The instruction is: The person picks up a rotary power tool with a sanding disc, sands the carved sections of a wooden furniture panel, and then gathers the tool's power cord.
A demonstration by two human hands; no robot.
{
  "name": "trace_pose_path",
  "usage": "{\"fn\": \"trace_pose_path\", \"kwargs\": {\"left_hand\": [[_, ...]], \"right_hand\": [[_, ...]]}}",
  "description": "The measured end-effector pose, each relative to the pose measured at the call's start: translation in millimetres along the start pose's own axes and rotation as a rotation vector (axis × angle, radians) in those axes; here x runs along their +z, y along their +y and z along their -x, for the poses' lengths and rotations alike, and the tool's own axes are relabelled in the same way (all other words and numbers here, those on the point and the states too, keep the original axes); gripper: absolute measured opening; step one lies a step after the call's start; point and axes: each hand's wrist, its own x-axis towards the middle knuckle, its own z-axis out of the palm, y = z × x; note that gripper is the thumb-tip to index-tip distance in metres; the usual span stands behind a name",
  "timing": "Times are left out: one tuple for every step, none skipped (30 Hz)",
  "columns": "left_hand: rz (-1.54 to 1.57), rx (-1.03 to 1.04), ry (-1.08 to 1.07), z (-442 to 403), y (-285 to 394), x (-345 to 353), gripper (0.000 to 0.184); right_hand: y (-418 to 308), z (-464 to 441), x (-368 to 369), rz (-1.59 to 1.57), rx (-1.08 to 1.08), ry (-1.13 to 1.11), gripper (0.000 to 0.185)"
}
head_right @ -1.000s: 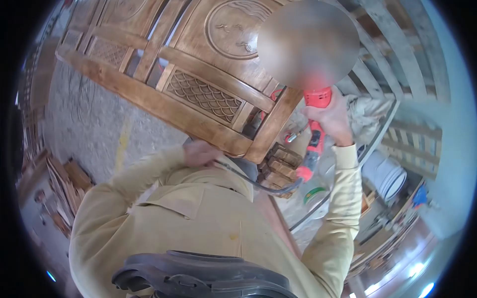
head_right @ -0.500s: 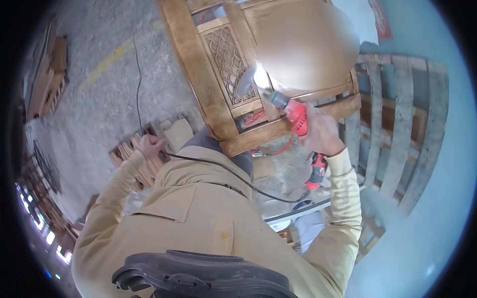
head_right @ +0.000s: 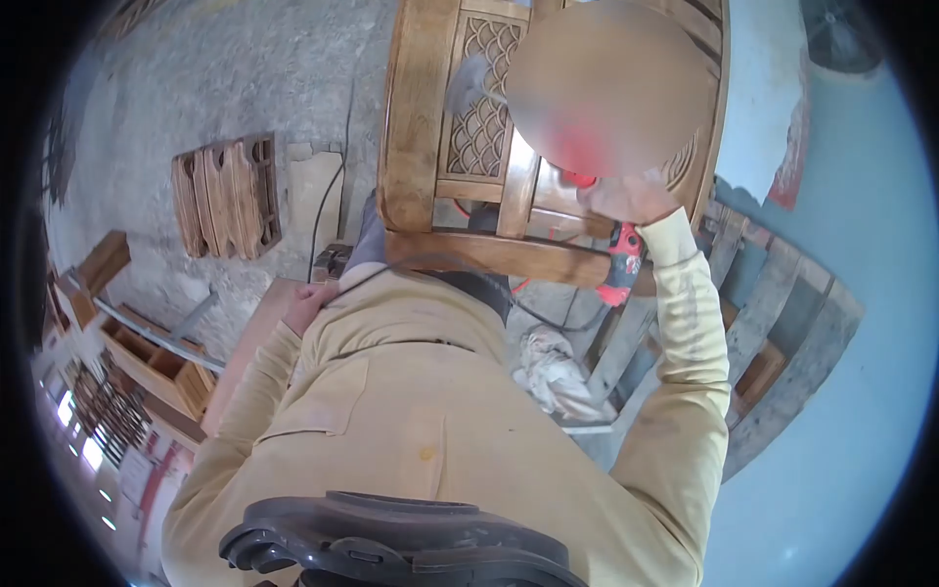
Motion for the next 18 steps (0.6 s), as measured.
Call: {"fn": "trace_pose_path", "kwargs": {"left_hand": [[0.025, 0.013, 0.02, 8, -6, 11, 0.037], [-0.185, 0.105, 0.026, 23, -3, 24, 0.041], [-0.392, 0.188, 0.032, 39, 0, 38, 0.045], [-0.598, 0.266, 0.039, 49, 1, 52, 0.05], [-0.739, 0.329, 0.042, 52, 1, 65, 0.055], [-0.704, 0.331, 0.061, 51, -1, 80, 0.055], [-0.683, 0.457, 0.082, 52, -4, 98, 0.055], [-0.664, 0.578, 0.101, 52, -7, 116, 0.057], [-0.637, 0.563, 0.11, 49, -8, 132, 0.057], [-0.674, 0.591, 0.032, 44, -10, 147, 0.055], [-0.709, 0.621, -0.052, 37, -10, 163, 0.054], [-0.744, 0.658, -0.132, 29, -9, 180, 0.053], [-0.729, 0.702, -0.189, 21, -9, 198, 0.05], [-0.719, 0.75, -0.243, 12, -10, 215, 0.046], [-0.705, 0.742, -0.239, 2, -11, 231, 0.046], [-0.699, 0.825, -0.319, -6, -14, 248, 0.043], [-0.69, 0.914, -0.397, -10, -12, 260, 0.04], [-0.678, 0.916, -0.392, -12, -6, 267, 0.04]], "right_hand": [[9, -1, 3, 0.01, -0.033, 0.007, 0.061], [15, 5, 6, 0.039, -0.119, -0.03, 0.06], [16, 11, 4, 0.072, -0.205, -0.075, 0.059], [14, 17, -1, 0.091, -0.238, -0.079, 0.059], [6, 21, -7, 0.05, -0.243, -0.141, 0.06], [5, 18, -13, 0.01, -0.243, -0.207, 0.06], [12, 11, -16, 0.034, -0.27, -0.218, 0.06], [22, 5, -17, 0.048, -0.262, -0.246, 0.062], [30, 1, -17, 0.056, -0.25, -0.281, 0.063], [37, -7, -17, 0.06, -0.265, -0.315, 0.063], [44, -20, -20, 0.088, -0.169, -0.24, 0.062], [50, -31, -23, 0.12, -0.074, -0.156, 0.062], [47, -38, -33, 0.125, -0.087, -0.179, 0.062], [40, -47, -45, 0.123, -0.069, -0.194, 0.061], [35, -53, -51, 0.125, -0.05, -0.205, 0.06], [31, -52, -49, 0.13, -0.055, -0.219, 0.06], [27, -51, -50, 0.146, -0.071, -0.258, 0.06], [23, -50, -49, 0.164, -0.09, -0.292, 0.061]]}}
